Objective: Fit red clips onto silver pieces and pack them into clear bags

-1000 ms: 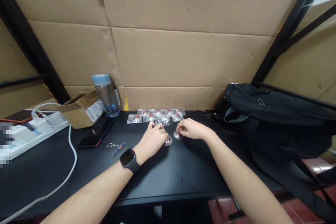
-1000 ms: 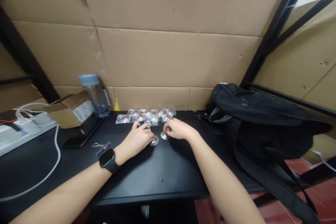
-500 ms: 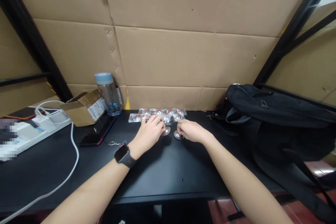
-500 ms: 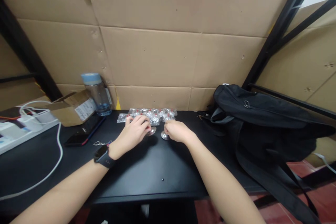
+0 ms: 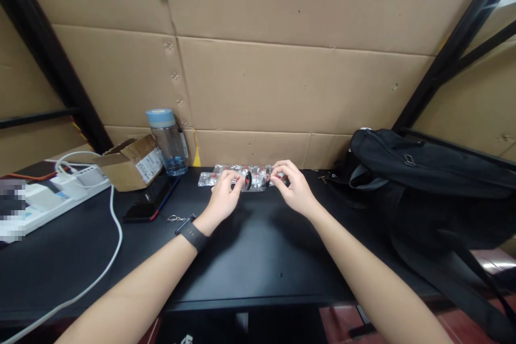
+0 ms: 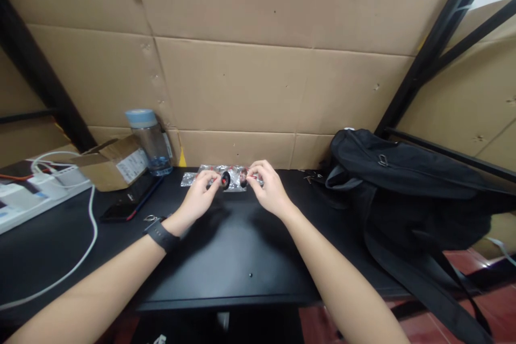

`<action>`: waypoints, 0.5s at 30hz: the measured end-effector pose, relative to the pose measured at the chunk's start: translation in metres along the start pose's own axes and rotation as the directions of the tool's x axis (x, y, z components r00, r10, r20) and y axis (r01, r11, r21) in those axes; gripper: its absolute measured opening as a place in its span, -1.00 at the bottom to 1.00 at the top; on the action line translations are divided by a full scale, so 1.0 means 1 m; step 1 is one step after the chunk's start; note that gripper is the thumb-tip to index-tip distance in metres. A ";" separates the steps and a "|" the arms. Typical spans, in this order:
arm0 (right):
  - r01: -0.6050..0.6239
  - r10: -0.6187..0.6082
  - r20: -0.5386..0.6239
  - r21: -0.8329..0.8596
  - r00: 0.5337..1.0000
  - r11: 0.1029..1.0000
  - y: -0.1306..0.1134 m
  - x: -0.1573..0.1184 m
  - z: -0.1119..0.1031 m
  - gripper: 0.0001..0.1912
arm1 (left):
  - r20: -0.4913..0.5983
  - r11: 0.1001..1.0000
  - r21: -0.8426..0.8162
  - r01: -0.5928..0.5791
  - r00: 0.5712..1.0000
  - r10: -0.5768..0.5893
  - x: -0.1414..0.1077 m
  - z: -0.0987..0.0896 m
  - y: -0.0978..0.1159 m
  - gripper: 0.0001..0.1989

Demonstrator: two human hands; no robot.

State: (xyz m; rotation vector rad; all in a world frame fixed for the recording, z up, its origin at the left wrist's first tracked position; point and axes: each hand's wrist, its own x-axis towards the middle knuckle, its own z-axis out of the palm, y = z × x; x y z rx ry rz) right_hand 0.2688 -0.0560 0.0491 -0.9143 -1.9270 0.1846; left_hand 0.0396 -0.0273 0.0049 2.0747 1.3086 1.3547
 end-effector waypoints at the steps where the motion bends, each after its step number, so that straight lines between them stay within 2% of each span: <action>1: 0.008 -0.008 -0.003 0.002 1.000 1.000 -0.001 -0.001 0.003 -0.91 | -0.008 0.998 -0.063 0.017 1.000 -0.017 0.001 0.001 -0.002 -0.77; 5: 0.026 -0.026 0.008 0.021 1.000 0.999 -0.006 -0.004 0.015 -0.91 | 0.010 0.978 -0.198 0.058 0.998 -0.057 0.000 0.007 -0.002 -0.74; 8: -0.008 0.008 -0.007 0.065 1.000 0.998 -0.009 -0.008 0.025 -0.91 | 0.020 0.982 -0.191 0.006 1.000 -0.002 -0.004 0.009 0.003 -0.76; 11: -0.134 0.127 0.045 0.231 0.991 0.964 -0.010 -0.013 0.035 -0.87 | 0.067 0.981 -0.196 -0.010 0.997 0.024 -0.008 0.012 0.007 -0.78; 15: -0.357 0.328 0.145 0.452 0.934 0.818 -0.007 -0.017 0.044 -0.78 | 0.115 0.982 -0.177 0.067 0.992 -0.047 -0.011 0.015 0.007 -0.79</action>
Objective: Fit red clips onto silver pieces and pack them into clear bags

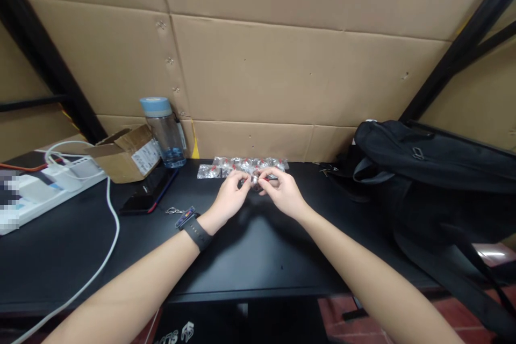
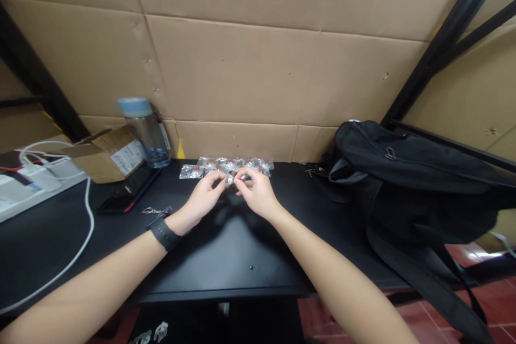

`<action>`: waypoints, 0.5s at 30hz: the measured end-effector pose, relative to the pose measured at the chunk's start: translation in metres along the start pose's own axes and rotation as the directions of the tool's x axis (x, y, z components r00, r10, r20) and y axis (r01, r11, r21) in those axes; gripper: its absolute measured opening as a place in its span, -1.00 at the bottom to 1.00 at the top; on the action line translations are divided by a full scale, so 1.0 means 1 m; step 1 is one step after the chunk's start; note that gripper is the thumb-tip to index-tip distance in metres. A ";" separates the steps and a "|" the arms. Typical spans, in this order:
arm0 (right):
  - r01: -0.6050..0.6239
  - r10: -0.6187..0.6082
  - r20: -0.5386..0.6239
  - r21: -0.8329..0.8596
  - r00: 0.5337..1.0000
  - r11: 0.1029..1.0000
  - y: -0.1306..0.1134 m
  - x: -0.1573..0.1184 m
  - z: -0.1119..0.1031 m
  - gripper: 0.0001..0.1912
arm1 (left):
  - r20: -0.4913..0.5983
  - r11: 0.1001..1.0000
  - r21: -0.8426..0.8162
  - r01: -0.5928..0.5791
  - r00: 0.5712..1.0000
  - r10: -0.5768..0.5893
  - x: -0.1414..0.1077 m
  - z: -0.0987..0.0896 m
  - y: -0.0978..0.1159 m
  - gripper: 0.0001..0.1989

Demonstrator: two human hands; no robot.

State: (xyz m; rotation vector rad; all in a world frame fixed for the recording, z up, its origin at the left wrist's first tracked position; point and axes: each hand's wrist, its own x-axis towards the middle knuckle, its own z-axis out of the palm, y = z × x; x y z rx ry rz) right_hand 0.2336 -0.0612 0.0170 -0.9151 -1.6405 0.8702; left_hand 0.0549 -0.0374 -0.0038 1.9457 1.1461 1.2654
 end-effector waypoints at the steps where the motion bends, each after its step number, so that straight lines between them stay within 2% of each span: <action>1: -0.035 0.036 0.000 0.032 0.999 0.999 0.001 0.000 0.000 -0.75 | 0.008 1.000 0.012 0.014 1.000 -0.014 0.000 0.000 -0.001 -0.78; 5: -0.129 0.127 0.026 0.092 0.992 0.987 0.004 0.002 -0.002 -0.58 | 0.020 0.995 0.082 0.056 0.998 -0.058 0.001 -0.002 -0.003 -0.78; 9: -0.245 0.235 0.081 0.163 0.969 0.956 0.008 0.005 -0.005 -0.50 | 0.032 0.985 0.166 0.058 0.997 -0.064 0.001 -0.004 -0.002 -0.81; 12: -0.266 0.251 0.105 0.177 0.962 0.947 0.009 0.005 -0.007 -0.43 | 0.047 0.975 0.216 0.047 0.997 -0.058 0.001 -0.006 0.000 -0.80; 15: -0.245 0.235 0.093 0.107 0.967 0.964 0.007 0.004 -0.008 -0.34 | 0.070 0.967 0.255 0.025 0.997 -0.045 0.000 -0.007 0.003 -0.81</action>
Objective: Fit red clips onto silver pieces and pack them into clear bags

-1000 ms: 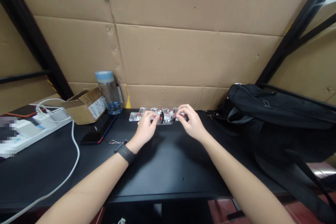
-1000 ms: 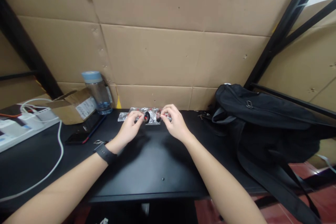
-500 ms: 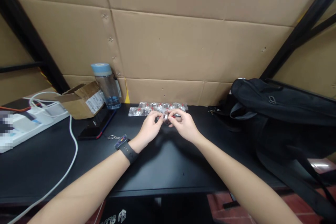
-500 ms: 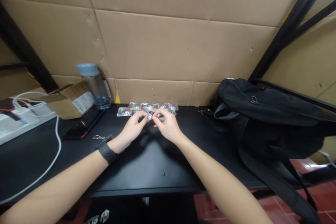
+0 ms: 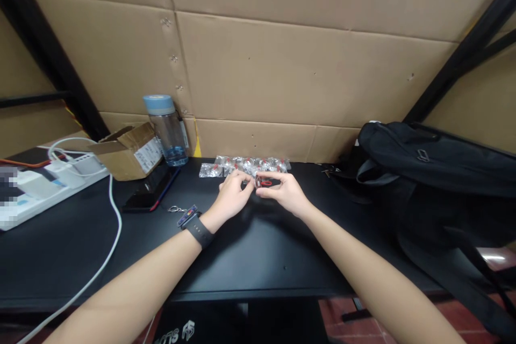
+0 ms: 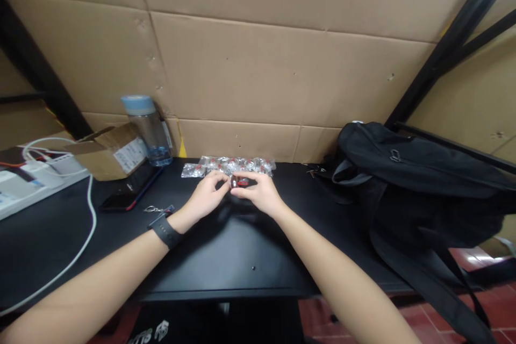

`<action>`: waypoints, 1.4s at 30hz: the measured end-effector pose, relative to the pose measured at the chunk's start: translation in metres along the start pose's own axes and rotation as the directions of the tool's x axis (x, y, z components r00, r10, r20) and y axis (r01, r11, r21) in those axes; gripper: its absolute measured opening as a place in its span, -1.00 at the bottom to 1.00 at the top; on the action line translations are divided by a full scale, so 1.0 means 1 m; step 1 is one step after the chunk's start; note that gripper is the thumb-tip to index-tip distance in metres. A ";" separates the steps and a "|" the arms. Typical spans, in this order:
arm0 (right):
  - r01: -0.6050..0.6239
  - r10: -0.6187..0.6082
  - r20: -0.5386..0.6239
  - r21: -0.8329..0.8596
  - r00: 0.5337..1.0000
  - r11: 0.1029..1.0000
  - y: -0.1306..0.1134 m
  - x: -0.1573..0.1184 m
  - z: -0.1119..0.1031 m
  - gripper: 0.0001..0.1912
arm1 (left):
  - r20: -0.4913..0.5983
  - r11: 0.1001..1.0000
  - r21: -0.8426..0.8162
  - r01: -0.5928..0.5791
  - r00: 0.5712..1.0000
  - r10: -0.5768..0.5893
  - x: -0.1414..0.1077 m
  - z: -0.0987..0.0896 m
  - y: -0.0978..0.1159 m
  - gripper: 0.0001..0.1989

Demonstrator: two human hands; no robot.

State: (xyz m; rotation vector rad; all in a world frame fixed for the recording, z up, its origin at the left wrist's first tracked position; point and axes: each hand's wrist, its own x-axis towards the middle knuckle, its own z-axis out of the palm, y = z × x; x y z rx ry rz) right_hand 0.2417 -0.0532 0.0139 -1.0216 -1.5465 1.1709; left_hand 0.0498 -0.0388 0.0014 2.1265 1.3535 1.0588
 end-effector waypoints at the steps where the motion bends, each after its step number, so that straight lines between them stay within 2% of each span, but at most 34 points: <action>1: 0.007 -0.007 -0.004 -0.031 1.000 0.999 -0.001 -0.001 0.000 -0.32 | 0.008 1.000 0.012 -0.010 1.000 0.010 0.000 0.000 0.001 -0.81; 6: 0.042 -0.050 -0.038 -0.191 0.998 0.981 -0.006 -0.001 -0.007 -0.36 | 0.062 0.993 0.096 -0.068 0.996 0.062 -0.001 -0.004 0.005 -0.76; 9: 0.088 -0.114 -0.065 -0.324 0.991 0.942 -0.009 0.002 -0.020 -0.44 | 0.074 0.979 0.189 -0.080 0.995 0.067 0.000 -0.008 -0.001 -0.72; 11: 0.119 -0.163 -0.067 -0.425 0.984 0.897 -0.010 0.005 -0.032 -0.49 | 0.126 0.967 0.221 -0.129 0.987 0.103 0.000 -0.009 -0.008 -0.75; 14: 0.125 -0.191 -0.063 -0.555 0.979 0.822 -0.013 0.007 -0.049 -0.54 | 0.267 0.950 0.177 -0.257 0.942 0.205 -0.001 -0.010 -0.015 -0.81; 17: 0.116 -0.186 -0.039 -0.651 0.982 0.750 -0.018 0.007 -0.058 -0.59 | 0.370 0.943 0.111 -0.313 0.894 0.254 -0.005 -0.008 -0.013 -0.76; 22: 0.161 -0.110 0.118 -0.787 0.987 0.596 -0.027 -0.001 -0.056 -0.76 | 0.419 0.912 0.126 -0.391 0.854 0.309 -0.013 0.000 -0.003 -0.66; 26: 0.173 -0.056 0.169 -0.838 0.984 0.518 -0.025 -0.004 -0.049 -0.82 | 0.435 0.865 0.148 -0.479 0.817 0.378 -0.014 0.005 -0.003 -0.62; 32: 0.172 -0.050 0.169 -0.859 0.984 0.482 -0.011 0.000 -0.044 -0.78 | 0.426 0.871 0.189 -0.454 0.837 0.344 -0.016 0.002 -0.007 -0.62; 35: 0.215 -0.055 0.215 -0.846 0.975 0.488 -0.006 0.002 -0.041 -0.82 | 0.437 0.879 0.193 -0.436 0.840 0.321 -0.017 0.000 -0.007 -0.62; 40: 0.307 -0.134 0.276 -0.832 0.952 0.463 -0.001 0.006 -0.039 -0.81 | 0.471 0.884 0.214 -0.416 0.837 0.280 -0.016 0.000 -0.008 -0.59; 42: 0.308 -0.156 0.266 -0.814 0.951 0.493 0.001 0.008 -0.039 -0.75 | 0.468 0.892 0.205 -0.403 0.841 0.273 -0.016 -0.001 -0.010 -0.60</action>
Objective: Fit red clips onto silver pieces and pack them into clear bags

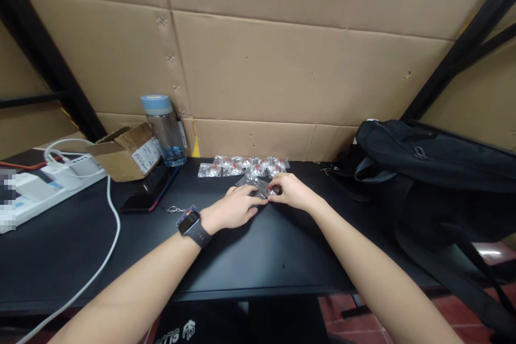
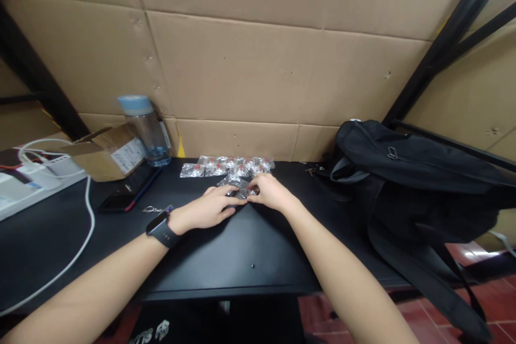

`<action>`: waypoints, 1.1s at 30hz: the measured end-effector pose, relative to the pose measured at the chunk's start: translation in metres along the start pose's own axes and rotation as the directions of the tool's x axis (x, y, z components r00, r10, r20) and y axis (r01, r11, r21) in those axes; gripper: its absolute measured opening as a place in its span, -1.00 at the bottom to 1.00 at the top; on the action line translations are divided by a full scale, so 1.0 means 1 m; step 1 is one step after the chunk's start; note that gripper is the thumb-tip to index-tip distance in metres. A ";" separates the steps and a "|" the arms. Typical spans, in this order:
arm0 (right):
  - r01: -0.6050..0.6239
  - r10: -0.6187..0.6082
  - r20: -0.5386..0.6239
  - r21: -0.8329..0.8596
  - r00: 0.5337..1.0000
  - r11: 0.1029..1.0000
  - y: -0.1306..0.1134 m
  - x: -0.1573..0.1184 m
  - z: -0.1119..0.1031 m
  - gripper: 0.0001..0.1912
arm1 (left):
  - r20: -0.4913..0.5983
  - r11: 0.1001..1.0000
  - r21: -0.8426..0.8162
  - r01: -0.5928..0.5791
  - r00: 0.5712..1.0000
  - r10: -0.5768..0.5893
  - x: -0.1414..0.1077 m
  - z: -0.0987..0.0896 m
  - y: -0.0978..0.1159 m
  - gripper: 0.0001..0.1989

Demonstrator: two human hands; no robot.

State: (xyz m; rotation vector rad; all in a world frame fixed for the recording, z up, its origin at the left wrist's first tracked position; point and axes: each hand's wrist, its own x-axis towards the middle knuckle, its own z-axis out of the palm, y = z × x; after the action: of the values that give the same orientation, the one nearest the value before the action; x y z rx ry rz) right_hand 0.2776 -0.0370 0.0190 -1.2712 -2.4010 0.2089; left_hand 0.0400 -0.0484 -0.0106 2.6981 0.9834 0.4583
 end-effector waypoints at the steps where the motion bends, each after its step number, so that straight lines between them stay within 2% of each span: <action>1: -0.006 0.006 -0.008 0.025 1.000 1.000 0.001 0.001 0.001 -0.74 | 0.000 1.000 -0.012 0.000 1.000 0.000 0.000 0.000 -0.001 -0.61; 5: -0.027 0.025 0.018 0.101 1.000 0.994 0.004 0.000 0.000 -0.79 | 0.024 0.999 -0.039 -0.035 0.999 0.035 0.000 -0.003 -0.002 -0.60; 10: -0.002 -0.020 0.096 0.231 0.995 0.973 0.011 -0.003 -0.005 -0.86 | 0.051 0.997 -0.070 -0.040 0.998 0.044 -0.001 -0.008 0.000 -0.55; 16: 0.011 -0.007 -0.084 0.046 0.996 0.999 0.017 0.003 0.001 -0.72 | 0.062 0.995 -0.093 -0.027 0.998 0.033 -0.003 -0.008 -0.005 -0.53; 20: 0.005 -0.002 -0.128 0.024 0.992 1.000 0.014 0.005 0.010 -0.73 | 0.083 0.998 -0.065 -0.019 0.996 0.025 -0.005 -0.009 -0.007 -0.50; 24: -0.049 0.042 -0.185 -0.034 0.982 0.998 0.007 0.008 0.021 -0.66 | 0.131 1.000 -0.012 0.001 0.991 0.001 -0.006 -0.011 -0.004 -0.46; 29: -0.129 0.094 -0.249 -0.129 0.964 0.983 -0.002 0.018 0.036 -0.59 | 0.082 1.000 -0.008 0.009 0.997 -0.008 -0.010 -0.014 -0.004 -0.52; 33: -0.203 0.151 -0.294 -0.152 0.944 0.967 -0.008 0.024 0.044 -0.63 | 0.066 0.999 -0.030 0.029 0.997 -0.027 -0.012 -0.017 -0.007 -0.56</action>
State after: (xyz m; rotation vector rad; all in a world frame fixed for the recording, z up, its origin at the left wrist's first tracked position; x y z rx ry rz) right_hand 0.2406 -0.0196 -0.0117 -1.4904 -2.1015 -0.1346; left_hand 0.0214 -0.0492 0.0003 2.6508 0.9865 0.3743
